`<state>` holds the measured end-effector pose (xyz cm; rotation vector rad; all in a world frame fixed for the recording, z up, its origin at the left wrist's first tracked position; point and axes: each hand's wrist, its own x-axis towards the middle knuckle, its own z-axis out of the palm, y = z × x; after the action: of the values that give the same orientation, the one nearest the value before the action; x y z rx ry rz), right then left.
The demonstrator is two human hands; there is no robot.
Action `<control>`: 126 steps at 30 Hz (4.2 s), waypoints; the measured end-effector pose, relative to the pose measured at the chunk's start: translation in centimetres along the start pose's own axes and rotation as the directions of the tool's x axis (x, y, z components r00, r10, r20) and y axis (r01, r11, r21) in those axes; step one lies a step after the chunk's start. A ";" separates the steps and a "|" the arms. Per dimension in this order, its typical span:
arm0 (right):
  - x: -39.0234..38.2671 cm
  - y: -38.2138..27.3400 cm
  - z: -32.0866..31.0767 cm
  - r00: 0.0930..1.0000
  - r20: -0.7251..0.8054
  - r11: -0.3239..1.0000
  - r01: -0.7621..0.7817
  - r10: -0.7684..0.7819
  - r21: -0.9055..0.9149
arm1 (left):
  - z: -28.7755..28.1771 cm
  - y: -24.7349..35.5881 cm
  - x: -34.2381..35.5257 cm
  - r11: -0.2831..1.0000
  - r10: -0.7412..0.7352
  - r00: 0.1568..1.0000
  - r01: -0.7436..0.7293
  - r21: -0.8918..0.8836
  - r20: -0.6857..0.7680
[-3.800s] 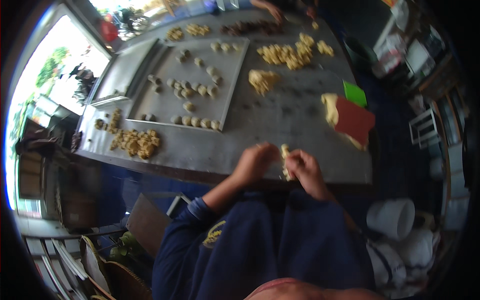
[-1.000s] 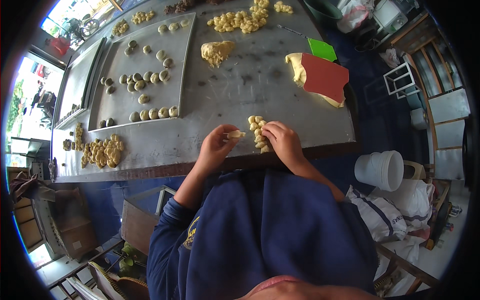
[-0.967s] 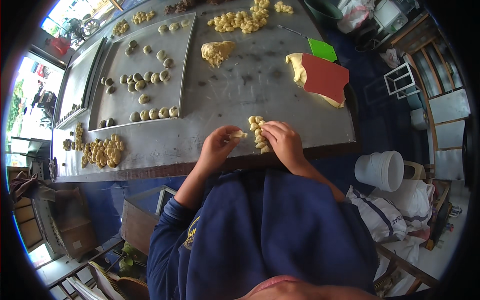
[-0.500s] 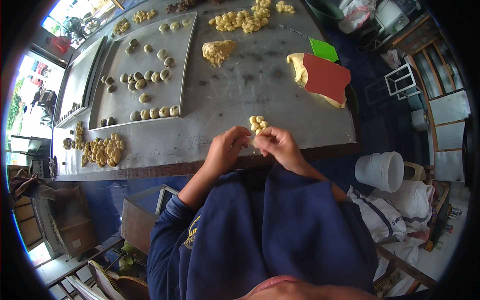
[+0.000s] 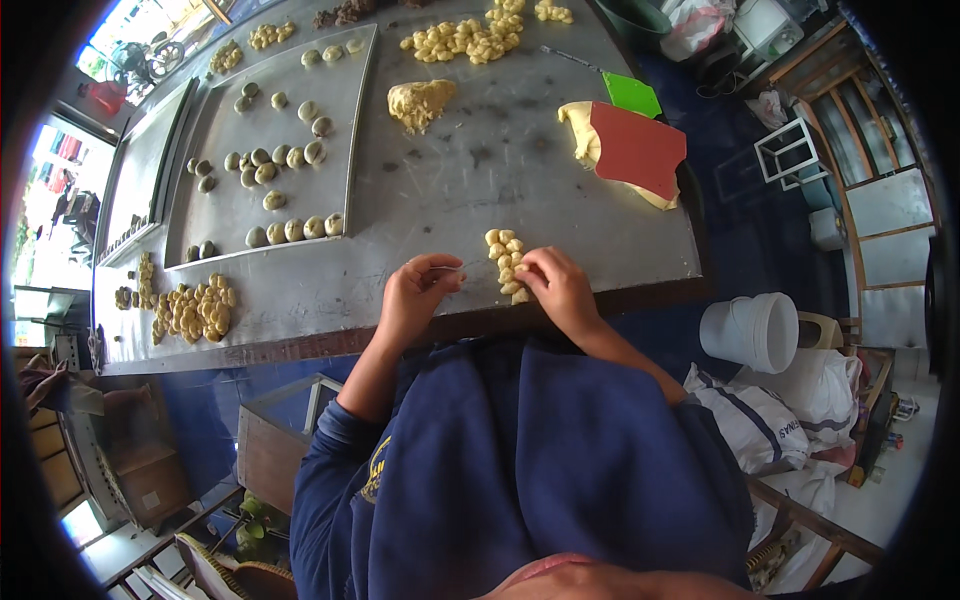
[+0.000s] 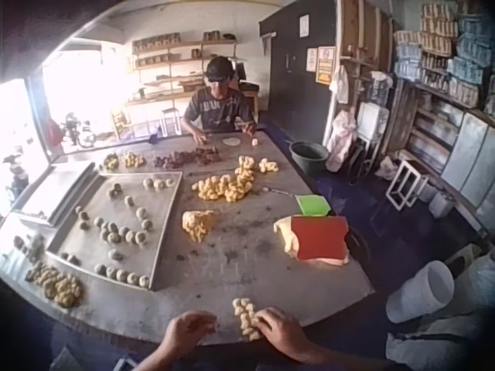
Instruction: The person rolls and braids small pieces of dough on a metal table, then picks up larger portions of dough to divide and shape them.
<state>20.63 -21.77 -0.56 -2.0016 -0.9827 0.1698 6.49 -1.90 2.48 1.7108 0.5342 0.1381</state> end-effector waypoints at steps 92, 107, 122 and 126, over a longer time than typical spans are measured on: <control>2.4 -2.6 -0.8 0.961 0.266 0.989 0.109 -0.079 -0.101 | 0.3 -0.4 2.2 0.936 0.244 0.963 -0.203 0.287 -0.116; 0.9 -2.2 -0.8 0.957 0.170 0.951 0.263 -0.235 -0.163 | 0.0 -0.5 1.7 0.928 0.241 0.961 -0.186 0.322 -0.140; 8.8 -0.9 -1.8 0.939 0.218 0.945 0.300 -0.268 -0.128 | -0.8 0.5 2.1 0.879 0.160 0.976 -0.073 0.471 -0.148; 18.2 1.7 2.2 0.839 0.171 0.787 0.544 -0.517 -0.290 | -1.5 0.6 1.8 0.597 0.608 0.763 -0.258 0.760 -0.219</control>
<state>33.01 -8.20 1.09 -1.9250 -1.6836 -0.2425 7.71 0.15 3.04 2.5800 0.5126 0.8348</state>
